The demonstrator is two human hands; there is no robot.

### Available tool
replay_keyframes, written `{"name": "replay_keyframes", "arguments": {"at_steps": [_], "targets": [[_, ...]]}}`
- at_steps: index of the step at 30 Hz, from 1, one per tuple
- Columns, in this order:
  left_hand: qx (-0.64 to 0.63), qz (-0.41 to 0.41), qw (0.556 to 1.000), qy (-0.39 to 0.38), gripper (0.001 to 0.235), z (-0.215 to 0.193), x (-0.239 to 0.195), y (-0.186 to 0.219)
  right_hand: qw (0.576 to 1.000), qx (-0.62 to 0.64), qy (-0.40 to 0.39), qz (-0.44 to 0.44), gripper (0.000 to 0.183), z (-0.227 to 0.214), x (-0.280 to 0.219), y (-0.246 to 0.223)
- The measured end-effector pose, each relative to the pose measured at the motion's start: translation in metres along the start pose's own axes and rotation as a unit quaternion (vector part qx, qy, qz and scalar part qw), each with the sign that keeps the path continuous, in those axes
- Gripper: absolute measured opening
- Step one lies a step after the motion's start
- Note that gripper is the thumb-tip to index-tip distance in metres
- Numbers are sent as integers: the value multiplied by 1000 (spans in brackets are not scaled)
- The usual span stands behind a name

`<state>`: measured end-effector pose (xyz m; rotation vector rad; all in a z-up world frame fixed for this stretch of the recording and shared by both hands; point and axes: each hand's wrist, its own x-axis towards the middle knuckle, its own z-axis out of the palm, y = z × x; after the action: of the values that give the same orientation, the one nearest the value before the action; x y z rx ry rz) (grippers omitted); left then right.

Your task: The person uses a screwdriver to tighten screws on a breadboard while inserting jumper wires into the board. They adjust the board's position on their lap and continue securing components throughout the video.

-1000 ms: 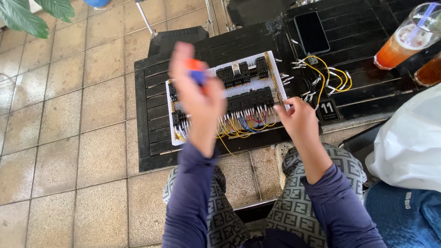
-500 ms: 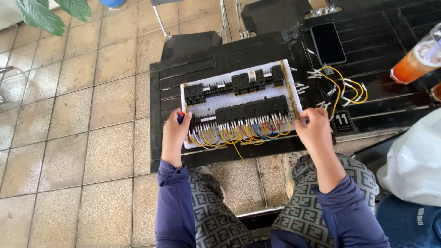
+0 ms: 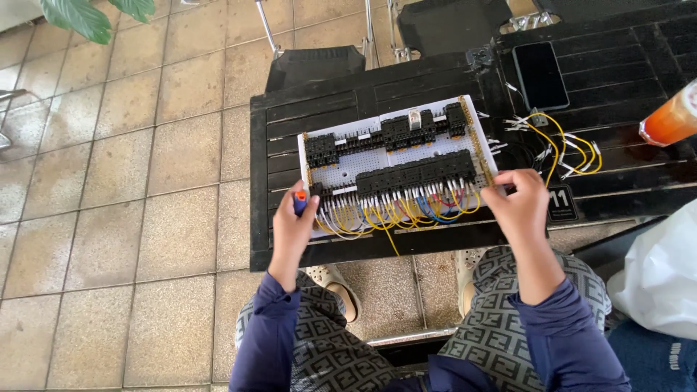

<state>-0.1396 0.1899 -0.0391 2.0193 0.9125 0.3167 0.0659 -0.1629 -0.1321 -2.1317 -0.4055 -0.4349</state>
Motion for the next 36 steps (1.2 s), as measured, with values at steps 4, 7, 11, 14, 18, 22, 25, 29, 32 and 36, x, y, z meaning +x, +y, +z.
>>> {"name": "replay_keyframes", "arguments": {"at_steps": [4,7,11,14,18,22,25,29,32,36], "targets": [[0,-7,1000,-3,63,7,-5,-10,1000,18,-17,2,19,1,12,8],[18,29,999,-10,78,10,3,-20,993,-73,-87,12,20,7,13,26],[44,24,999,-15,69,5,-6,-3,987,-111,-88,74,19,1,8,8],[48,22,998,-22,68,1,-9,12,994,-103,-35,-11,22,-7,0,-5],[38,19,999,-32,68,-3,-10,14,987,-57,-77,-129,29,-24,-40,-108],[41,38,998,-37,70,-2,-2,-2,812,0,-555,182,39,-25,-66,-133],[32,44,998,-32,69,0,0,-8,836,-153,-521,77,35,-9,-102,-124],[30,59,997,-31,70,-3,0,-6,821,-40,-556,124,70,16,-129,-106],[34,64,996,-46,71,-8,-3,3,812,76,-562,141,49,24,-146,-91],[95,28,990,-97,76,-13,4,12,706,-63,-673,210,29,-38,-109,-158]]}}
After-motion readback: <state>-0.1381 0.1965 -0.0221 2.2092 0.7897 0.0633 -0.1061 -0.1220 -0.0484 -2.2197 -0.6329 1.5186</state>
